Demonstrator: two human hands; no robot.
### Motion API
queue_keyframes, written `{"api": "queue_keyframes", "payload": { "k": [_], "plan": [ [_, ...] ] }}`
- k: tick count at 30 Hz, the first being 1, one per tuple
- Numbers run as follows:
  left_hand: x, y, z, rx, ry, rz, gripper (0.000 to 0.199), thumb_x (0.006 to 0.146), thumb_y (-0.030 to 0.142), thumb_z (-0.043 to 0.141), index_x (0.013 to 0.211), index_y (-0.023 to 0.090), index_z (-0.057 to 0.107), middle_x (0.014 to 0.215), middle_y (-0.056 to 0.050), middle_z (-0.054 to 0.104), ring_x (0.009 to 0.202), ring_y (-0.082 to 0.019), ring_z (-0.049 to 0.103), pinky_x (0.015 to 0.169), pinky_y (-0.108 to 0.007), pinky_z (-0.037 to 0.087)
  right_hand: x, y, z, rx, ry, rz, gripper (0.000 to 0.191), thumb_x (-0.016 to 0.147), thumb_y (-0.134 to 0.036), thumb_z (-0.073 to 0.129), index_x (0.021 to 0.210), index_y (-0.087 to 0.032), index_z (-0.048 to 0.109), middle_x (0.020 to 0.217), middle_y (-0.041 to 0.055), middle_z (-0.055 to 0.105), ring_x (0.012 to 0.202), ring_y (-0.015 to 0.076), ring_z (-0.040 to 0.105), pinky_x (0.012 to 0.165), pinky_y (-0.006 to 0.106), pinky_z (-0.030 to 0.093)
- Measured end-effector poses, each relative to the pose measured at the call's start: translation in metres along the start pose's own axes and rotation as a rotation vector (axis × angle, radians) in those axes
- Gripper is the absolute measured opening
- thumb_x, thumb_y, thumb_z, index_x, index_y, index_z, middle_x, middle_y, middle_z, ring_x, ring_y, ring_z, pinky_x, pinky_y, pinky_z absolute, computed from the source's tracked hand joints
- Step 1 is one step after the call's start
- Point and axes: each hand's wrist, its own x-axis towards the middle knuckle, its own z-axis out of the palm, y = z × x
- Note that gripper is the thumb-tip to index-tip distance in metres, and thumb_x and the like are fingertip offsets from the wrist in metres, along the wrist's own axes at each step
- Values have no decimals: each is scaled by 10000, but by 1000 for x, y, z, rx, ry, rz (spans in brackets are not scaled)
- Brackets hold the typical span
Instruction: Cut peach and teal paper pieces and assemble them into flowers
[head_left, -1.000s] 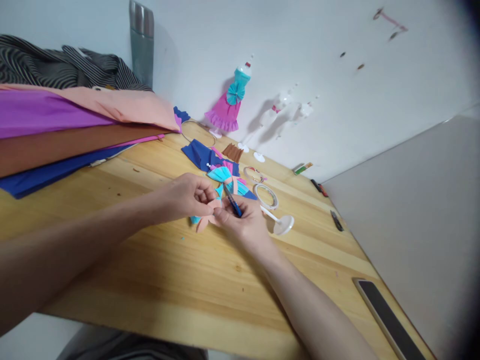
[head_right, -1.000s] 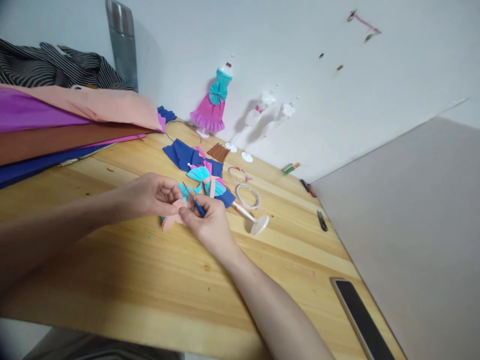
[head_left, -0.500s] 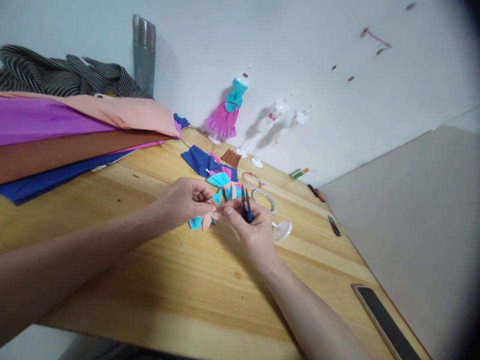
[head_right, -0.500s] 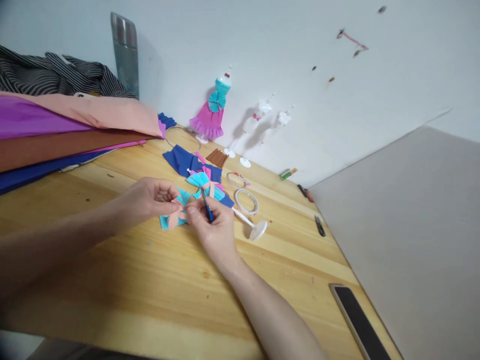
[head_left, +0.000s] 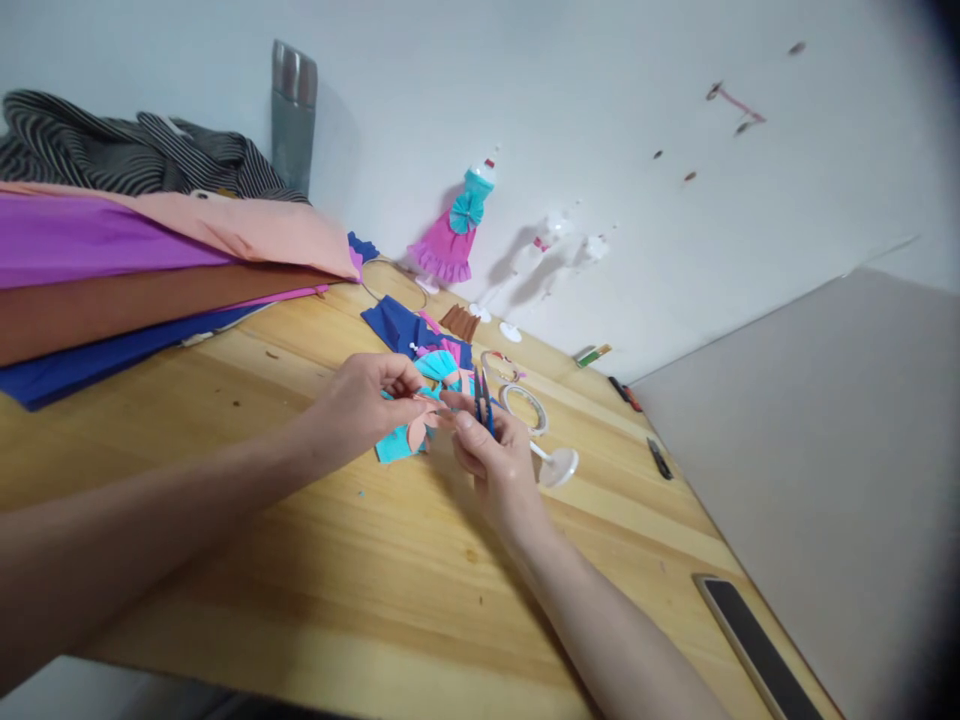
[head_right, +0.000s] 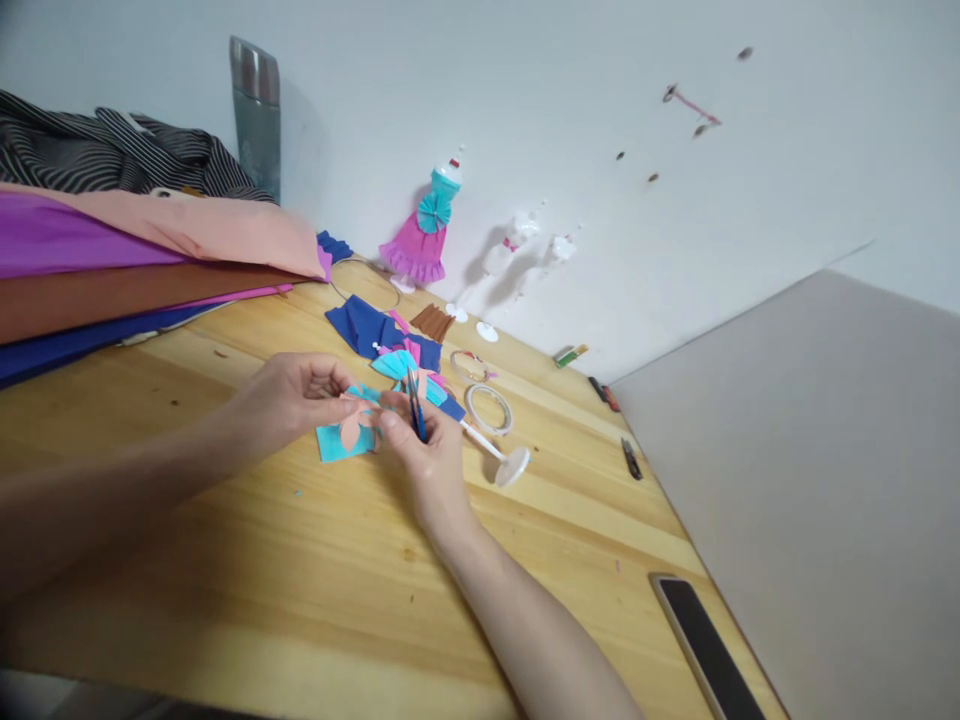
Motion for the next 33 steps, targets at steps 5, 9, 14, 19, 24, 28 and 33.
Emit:
{"api": "queue_keyframes", "payload": {
  "k": [5,9,14,19,24,28,33],
  "plan": [
    [-2,-1,1,-27,-37,25,168,637,320,627,643,161,572,620,-33,656,596,-157,605,570,-274,491,1,2,4,90,-30,103,282,666,-402,721,658,-153,592,470,-84,334,421,46,204,440,237,145],
    [-1,1,2,-53,-27,-4,189,611,331,644,646,160,571,661,-47,675,625,-172,622,582,-287,499,0,1,5,110,-18,111,296,652,-401,730,633,-163,555,467,-90,314,423,45,180,433,235,123],
    [-1,1,1,-61,-19,-31,182,609,314,655,621,163,554,652,-40,680,633,-169,630,593,-279,495,-1,2,2,136,-74,49,367,708,-511,657,770,-151,615,493,-91,282,433,59,165,433,246,109],
    [-3,-1,2,-146,-49,-79,184,612,299,681,652,157,571,636,-36,688,610,-170,641,581,-274,486,-2,2,4,-93,14,-13,279,686,-398,699,631,-169,549,505,-76,325,473,64,216,460,244,166],
    [-5,0,2,-261,-85,-188,152,637,248,700,701,145,608,687,-35,718,628,-152,653,595,-246,479,-3,0,9,49,-1,86,270,663,-364,713,617,-186,515,484,-90,275,455,62,202,449,240,163],
    [-4,-5,1,-379,-106,-211,145,661,232,722,720,145,622,785,-43,744,649,-135,652,612,-237,481,-3,-2,10,160,-25,157,306,630,-371,748,603,-180,511,463,-99,279,426,43,158,425,237,110],
    [-2,-16,2,-470,-136,-205,168,659,250,746,722,140,635,817,-72,746,621,-133,635,588,-249,473,-3,-1,10,278,-83,264,392,622,-387,774,574,-184,442,434,-112,260,404,27,137,416,225,75]
  ]
}}
